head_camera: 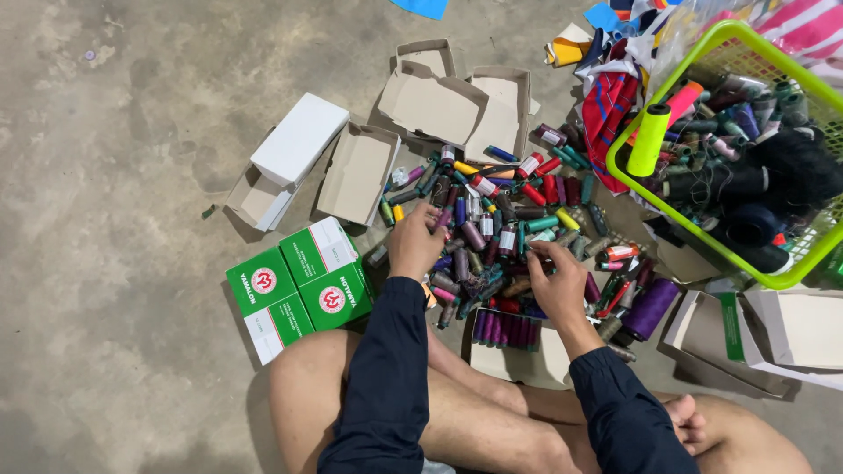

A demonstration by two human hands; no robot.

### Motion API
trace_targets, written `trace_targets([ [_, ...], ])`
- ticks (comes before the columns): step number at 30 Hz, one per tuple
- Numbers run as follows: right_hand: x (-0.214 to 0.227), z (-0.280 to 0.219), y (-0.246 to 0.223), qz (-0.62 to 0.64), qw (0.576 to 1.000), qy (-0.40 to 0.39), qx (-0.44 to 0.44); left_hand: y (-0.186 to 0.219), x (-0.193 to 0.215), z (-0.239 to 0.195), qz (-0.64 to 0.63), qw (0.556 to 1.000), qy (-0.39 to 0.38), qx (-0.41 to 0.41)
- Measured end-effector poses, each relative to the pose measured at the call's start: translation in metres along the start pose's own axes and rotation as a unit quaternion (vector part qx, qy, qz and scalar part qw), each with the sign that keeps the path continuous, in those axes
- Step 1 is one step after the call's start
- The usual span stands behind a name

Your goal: The person sits on the floor and sorts through a large pile of colorful thread spools. They pick up individual spools, examine them, and place them into a small cardboard box. The surrounding area contains scattered boxes and a green basket filled with more thread.

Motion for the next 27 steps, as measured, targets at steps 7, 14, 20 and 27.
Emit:
trace_targets([
  [7,-0.001,0.003,-0.006,0.001,1.000,-0.019,-0.001,-0.021,-0.005,0.018,0.017,0.994,0.093,0.059],
  [14,-0.004,-0.004,0.004,0.000,1.000,-0.006,-0.011,-0.002,-0.034,0.024,0.001,0.980,0.167,-0.104],
  [20,-0.006,-0.002,0.003,0.004,1.000,-0.005,-0.015,0.039,-0.003,-0.012,0.035,0.984,0.124,-0.120],
  [27,-0.007,0.000,0.004,-0.014,1.000,-0.023,-0.011,0.012,-0.038,0.020,0.109,0.984,0.118,-0.082],
])
Point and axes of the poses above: each hand's wrist, its own z-axis towards the middle knuckle, its own x-axis out of the back of the hand, y = z × x, the point moved 6 cm from there along z, towards the middle knuckle, and after that the axes turned 14 degrees about x, right-handed, at the moved point
